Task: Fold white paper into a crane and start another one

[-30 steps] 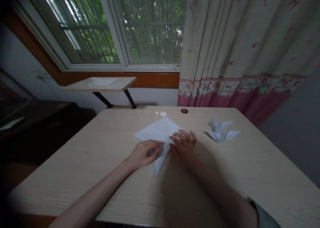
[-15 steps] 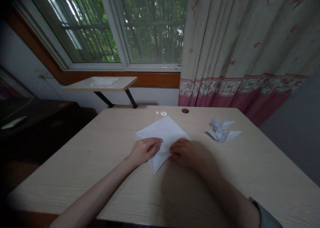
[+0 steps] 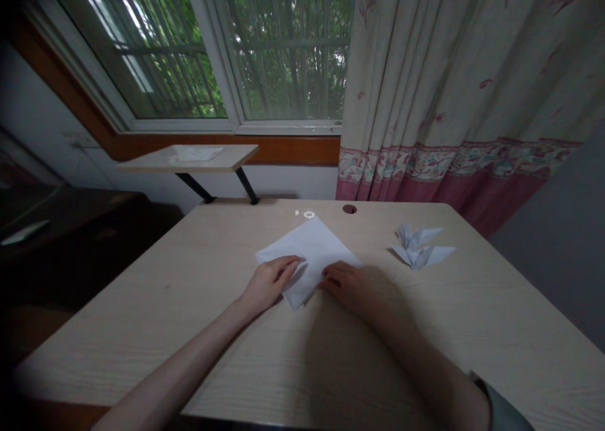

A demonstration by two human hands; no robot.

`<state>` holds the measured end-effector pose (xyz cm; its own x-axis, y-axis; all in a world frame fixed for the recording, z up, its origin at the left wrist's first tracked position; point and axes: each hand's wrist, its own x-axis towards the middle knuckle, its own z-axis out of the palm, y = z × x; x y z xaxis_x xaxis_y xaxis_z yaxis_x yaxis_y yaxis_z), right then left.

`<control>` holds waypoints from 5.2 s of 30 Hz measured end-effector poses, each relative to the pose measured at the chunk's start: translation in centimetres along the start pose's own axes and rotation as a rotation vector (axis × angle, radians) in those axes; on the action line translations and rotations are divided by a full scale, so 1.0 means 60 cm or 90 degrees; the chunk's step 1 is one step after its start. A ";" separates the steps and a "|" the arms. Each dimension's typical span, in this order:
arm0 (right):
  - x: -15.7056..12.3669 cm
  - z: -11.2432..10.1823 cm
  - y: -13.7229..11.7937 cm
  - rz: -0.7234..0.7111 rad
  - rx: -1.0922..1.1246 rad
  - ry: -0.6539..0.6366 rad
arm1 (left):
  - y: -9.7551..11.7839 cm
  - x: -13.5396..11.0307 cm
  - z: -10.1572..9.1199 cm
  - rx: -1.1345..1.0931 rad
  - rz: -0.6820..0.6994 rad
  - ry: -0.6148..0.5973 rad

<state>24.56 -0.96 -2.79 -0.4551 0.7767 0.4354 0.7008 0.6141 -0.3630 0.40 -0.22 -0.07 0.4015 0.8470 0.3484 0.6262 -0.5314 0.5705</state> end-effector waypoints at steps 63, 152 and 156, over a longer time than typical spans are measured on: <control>0.013 0.009 0.011 0.099 -0.026 0.009 | 0.011 -0.004 0.016 0.276 0.323 0.026; 0.006 0.012 -0.019 0.056 -0.334 -0.072 | -0.006 -0.005 0.010 0.166 0.217 -0.092; 0.004 0.020 -0.014 0.087 -0.291 -0.075 | -0.003 -0.004 0.009 0.183 0.177 -0.025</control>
<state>23.22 -1.13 -3.37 -0.3822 0.8728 0.3035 0.9161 0.4010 0.0004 0.53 -0.32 -0.64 0.6035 0.6727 0.4281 0.6493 -0.7262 0.2259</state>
